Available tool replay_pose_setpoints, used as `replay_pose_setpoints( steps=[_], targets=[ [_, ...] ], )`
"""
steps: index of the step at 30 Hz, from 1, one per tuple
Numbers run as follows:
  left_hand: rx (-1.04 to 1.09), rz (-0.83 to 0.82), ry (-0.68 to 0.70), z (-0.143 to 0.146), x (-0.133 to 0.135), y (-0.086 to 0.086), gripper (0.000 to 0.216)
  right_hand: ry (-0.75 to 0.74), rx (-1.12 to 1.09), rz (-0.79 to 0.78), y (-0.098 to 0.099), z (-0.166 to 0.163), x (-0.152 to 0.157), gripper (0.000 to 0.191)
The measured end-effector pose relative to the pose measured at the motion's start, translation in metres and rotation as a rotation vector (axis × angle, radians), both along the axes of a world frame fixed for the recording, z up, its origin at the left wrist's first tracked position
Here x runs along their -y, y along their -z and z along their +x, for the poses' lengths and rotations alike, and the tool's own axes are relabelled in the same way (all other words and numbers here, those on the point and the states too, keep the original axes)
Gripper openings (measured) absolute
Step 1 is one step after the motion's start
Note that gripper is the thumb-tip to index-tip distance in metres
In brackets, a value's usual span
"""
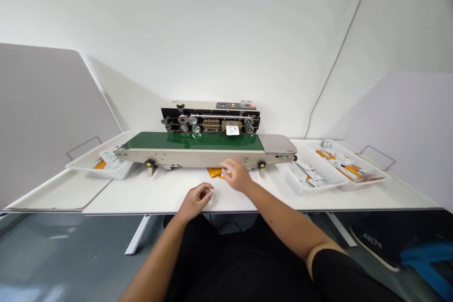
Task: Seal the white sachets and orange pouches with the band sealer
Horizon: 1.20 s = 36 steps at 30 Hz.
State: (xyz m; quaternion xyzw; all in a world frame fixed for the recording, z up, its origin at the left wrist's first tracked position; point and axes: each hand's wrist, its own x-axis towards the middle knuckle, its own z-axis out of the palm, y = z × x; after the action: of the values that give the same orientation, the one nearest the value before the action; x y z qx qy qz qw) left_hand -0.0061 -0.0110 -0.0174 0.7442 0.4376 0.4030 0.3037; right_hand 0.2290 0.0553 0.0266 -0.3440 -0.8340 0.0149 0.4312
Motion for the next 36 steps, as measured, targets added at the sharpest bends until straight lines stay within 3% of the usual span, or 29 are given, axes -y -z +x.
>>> replay_pose_setpoints(
  steps=[3,6,13,19,21,30,36],
  targets=[
    [0.005,0.021,-0.05,0.0,0.0,0.001,0.024,-0.072,0.12,-0.238,0.042,-0.022,0.015,0.049],
    [0.002,0.03,-0.085,-0.001,-0.001,0.001,0.023,-0.028,0.258,-0.394,0.06,-0.03,0.014,0.072],
    [0.0,0.04,-0.14,0.002,-0.004,0.0,0.021,-0.045,0.265,-0.318,0.057,-0.026,0.015,0.046],
    [-0.008,0.075,-0.169,0.003,-0.007,0.001,0.02,0.013,0.232,-0.369,0.062,-0.029,0.01,0.077],
    [-0.015,0.085,-0.165,0.003,-0.008,0.001,0.019,0.017,0.262,-0.393,0.063,-0.032,0.006,0.079],
    [-0.055,0.174,-0.175,0.003,-0.009,-0.001,0.017,0.04,0.317,-0.25,0.062,-0.032,0.01,0.041],
    [-0.084,0.242,-0.154,0.003,-0.01,-0.004,0.012,0.005,0.282,-0.321,0.063,-0.034,0.012,0.044]
  ],
)
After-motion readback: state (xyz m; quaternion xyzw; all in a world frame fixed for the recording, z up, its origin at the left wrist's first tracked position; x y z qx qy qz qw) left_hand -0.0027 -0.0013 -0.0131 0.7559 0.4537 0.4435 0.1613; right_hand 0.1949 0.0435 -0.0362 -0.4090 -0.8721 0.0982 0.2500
